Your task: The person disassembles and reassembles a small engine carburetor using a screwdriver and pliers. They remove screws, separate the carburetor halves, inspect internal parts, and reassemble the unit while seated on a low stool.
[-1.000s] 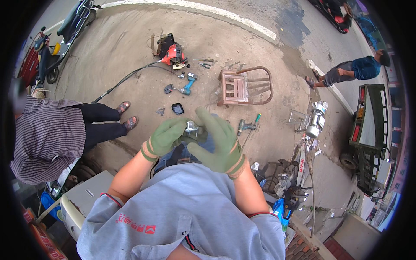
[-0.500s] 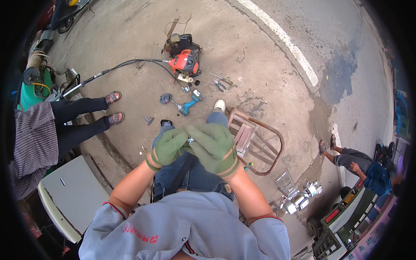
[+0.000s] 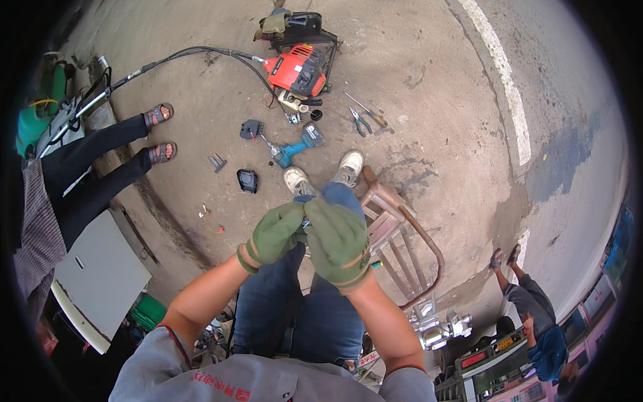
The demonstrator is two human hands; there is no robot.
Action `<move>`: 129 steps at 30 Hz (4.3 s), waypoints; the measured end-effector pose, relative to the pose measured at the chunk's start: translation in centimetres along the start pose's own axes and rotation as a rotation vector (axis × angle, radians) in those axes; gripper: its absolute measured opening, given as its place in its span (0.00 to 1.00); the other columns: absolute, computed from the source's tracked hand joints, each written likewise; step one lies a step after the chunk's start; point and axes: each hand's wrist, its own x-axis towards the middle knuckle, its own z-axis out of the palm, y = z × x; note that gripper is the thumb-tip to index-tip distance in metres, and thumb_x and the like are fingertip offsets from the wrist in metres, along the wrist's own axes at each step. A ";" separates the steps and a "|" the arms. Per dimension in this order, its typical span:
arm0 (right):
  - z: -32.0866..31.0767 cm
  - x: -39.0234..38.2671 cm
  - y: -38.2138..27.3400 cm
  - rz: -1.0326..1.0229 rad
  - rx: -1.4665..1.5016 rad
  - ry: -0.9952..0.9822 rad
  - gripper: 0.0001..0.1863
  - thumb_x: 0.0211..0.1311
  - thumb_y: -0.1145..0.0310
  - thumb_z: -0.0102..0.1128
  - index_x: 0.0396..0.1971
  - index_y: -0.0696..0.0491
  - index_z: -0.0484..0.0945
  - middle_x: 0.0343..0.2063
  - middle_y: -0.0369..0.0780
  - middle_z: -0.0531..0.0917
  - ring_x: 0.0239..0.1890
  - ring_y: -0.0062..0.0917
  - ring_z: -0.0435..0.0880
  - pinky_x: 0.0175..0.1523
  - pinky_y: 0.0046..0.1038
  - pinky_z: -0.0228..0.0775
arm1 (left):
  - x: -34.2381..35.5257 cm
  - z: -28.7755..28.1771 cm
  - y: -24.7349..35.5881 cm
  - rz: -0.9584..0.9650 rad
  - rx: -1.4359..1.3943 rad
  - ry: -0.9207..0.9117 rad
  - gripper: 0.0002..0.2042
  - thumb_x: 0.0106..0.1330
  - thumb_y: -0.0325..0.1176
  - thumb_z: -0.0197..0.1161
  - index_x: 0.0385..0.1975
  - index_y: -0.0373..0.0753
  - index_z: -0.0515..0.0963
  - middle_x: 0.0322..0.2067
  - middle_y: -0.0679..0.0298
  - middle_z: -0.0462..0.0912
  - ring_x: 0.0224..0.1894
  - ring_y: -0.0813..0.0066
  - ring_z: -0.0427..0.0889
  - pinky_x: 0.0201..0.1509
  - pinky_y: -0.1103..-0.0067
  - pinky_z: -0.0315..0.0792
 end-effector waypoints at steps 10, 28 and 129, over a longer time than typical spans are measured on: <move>9.5 3.6 11.6 -0.050 0.069 -0.207 0.22 0.52 0.80 0.63 0.51 0.61 0.79 0.44 0.50 0.86 0.40 0.47 0.86 0.48 0.43 0.79 | 9.1 -9.2 -2.3 -0.101 -0.215 -0.071 0.22 0.81 0.41 0.51 0.65 0.32 0.70 0.56 0.55 0.82 0.55 0.67 0.84 0.60 0.68 0.79; 23.4 -2.1 50.5 0.735 0.183 -0.214 0.19 0.68 0.77 0.64 0.58 0.59 0.80 0.44 0.38 0.88 0.46 0.18 0.85 0.53 0.23 0.78 | 34.0 -32.8 -15.4 0.171 1.098 0.595 0.35 0.61 0.31 0.69 0.71 0.51 0.67 0.54 0.47 0.76 0.45 0.57 0.84 0.50 0.67 0.80; 31.6 -0.1 37.9 -0.110 -0.096 -0.955 0.07 0.64 0.68 0.69 0.32 0.56 0.87 0.22 0.44 0.83 0.24 0.37 0.83 0.33 0.34 0.76 | 26.4 -38.5 -18.0 0.447 -0.264 0.082 0.34 0.58 0.23 0.69 0.68 0.34 0.69 0.57 0.56 0.80 0.49 0.74 0.83 0.50 0.78 0.81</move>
